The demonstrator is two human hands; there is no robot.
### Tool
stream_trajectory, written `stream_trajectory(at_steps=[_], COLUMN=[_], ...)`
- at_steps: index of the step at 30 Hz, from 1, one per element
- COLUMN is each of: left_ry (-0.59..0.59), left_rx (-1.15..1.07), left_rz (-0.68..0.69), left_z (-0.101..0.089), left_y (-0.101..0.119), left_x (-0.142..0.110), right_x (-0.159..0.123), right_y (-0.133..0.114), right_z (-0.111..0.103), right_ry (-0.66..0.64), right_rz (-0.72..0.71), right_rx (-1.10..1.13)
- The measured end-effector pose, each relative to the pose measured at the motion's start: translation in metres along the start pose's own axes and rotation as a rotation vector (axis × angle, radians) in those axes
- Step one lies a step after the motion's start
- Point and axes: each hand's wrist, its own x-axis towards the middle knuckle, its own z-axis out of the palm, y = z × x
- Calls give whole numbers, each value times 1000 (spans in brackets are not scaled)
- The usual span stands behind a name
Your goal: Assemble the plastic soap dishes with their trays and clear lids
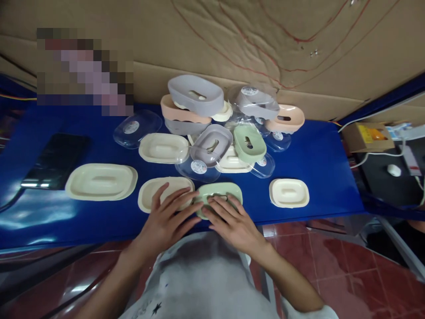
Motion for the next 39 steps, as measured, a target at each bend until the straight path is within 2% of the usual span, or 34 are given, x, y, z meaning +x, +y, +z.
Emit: stream_trajectory(at_steps=[3, 7, 10, 13, 16, 19, 24, 27, 31, 35, 39], left_ry=[32, -157, -284, -304, -234, -120, 67, 55, 18, -5, -12], left_rx=[74, 176, 164, 76, -18, -13, 85, 64, 23, 22, 48], left_rz=[-26, -18, 4, 6, 19, 21, 34, 26, 12, -29, -34], left_z=[-15, -19, -11, -6, -9, -18, -27, -24, -8, 9, 14], left_y=[-29, -65, -74, -74, -72, -64, -31, -5, 17, 21, 19], left_x=[20, 55, 71, 74, 72, 72, 67, 53, 30, 19, 16], right_x=[-8, -7, 7, 26, 41, 51, 40, 13, -25, -41, -44], right_y=[6, 16, 24, 31, 35, 34, 25, 21, 17, 17, 18], right_z=[-2, -6, -13, -19, -23, -25, -36, -43, -37, -19, -6], right_ry=[143, 275, 241, 177, 168, 223, 396, 438, 338, 250, 193], right_rz=[69, 262, 323, 328, 304, 265, 240, 240, 288, 306, 292], right_rx=[66, 110, 151, 191, 208, 229, 121, 86, 137, 138, 116])
